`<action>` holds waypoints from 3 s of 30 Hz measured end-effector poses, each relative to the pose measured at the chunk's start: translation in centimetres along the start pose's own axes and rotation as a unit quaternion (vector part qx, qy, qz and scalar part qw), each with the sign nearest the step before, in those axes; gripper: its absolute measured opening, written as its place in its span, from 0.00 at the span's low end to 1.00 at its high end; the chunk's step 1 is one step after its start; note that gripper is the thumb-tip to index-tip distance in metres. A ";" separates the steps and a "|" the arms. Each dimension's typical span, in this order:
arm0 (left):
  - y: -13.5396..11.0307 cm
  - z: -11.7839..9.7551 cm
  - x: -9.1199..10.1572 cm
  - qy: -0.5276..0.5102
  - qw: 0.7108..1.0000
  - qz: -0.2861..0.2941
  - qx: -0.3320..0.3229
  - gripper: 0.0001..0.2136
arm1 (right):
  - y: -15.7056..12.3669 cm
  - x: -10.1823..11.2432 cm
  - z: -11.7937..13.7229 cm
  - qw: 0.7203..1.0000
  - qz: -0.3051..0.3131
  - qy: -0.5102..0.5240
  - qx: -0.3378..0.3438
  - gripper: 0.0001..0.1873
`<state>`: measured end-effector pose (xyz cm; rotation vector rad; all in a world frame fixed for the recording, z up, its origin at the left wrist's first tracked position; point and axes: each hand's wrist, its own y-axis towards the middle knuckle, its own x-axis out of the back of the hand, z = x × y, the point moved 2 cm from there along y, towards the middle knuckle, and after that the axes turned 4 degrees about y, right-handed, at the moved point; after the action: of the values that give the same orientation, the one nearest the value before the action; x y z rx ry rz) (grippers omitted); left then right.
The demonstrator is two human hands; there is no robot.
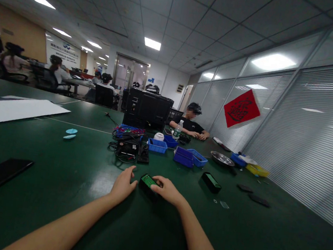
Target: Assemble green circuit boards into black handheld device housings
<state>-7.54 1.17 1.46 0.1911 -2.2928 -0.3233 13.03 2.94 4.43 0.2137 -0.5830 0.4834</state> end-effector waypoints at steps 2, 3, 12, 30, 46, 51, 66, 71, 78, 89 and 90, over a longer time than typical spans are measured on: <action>0.0 0.0 0.1 0.000 1.000 0.012 0.003 0.16 | 0.2 -0.8 -0.5 0.997 0.030 0.065 -0.039 0.26; -0.1 -0.1 0.2 -0.011 1.000 0.024 -0.007 0.13 | 0.3 -1.2 -0.7 0.992 0.048 0.102 -0.055 0.26; -1.1 -1.3 0.4 -0.063 0.986 0.107 -0.112 0.08 | 0.5 -2.0 -0.8 0.981 0.076 0.159 -0.082 0.17; -2.6 -2.4 0.5 0.096 0.972 0.103 -0.188 0.20 | 0.5 -2.6 1.8 0.991 -0.132 0.003 0.034 0.29; -2.5 -2.1 0.3 0.105 0.960 0.110 -0.234 0.16 | 0.7 0.1 -0.7 0.898 -0.253 -0.333 -0.135 0.33; -2.5 -2.1 0.2 0.108 0.960 0.118 -0.228 0.16 | 0.3 0.7 -0.8 0.900 -0.205 -0.340 -0.180 0.42; -2.5 -2.2 0.4 0.120 0.959 0.117 -0.230 0.14 | 0.0 -2.1 2.3 0.850 -0.242 -0.468 -0.026 0.22; -2.7 -2.4 0.6 0.125 0.957 0.114 -0.235 0.12 | -0.1 -3.5 3.5 0.866 -0.222 -0.447 0.026 0.26; -2.2 -2.0 0.4 0.063 0.968 0.099 -0.222 0.12 | 0.2 -1.3 1.7 0.907 -0.289 -0.305 -0.011 0.21; -1.4 -1.0 0.4 -0.027 0.991 0.016 -0.131 0.22 | 1.2 -3.3 0.6 0.972 -0.186 -0.144 -0.019 0.18; -1.4 -1.1 0.5 -0.014 0.990 0.005 -0.139 0.23 | 1.2 -3.7 0.8 0.974 -0.179 -0.136 0.000 0.17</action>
<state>-7.02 -0.42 2.08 0.0322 -2.2451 -0.6385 9.41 2.33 3.03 0.3818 -0.7925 0.1028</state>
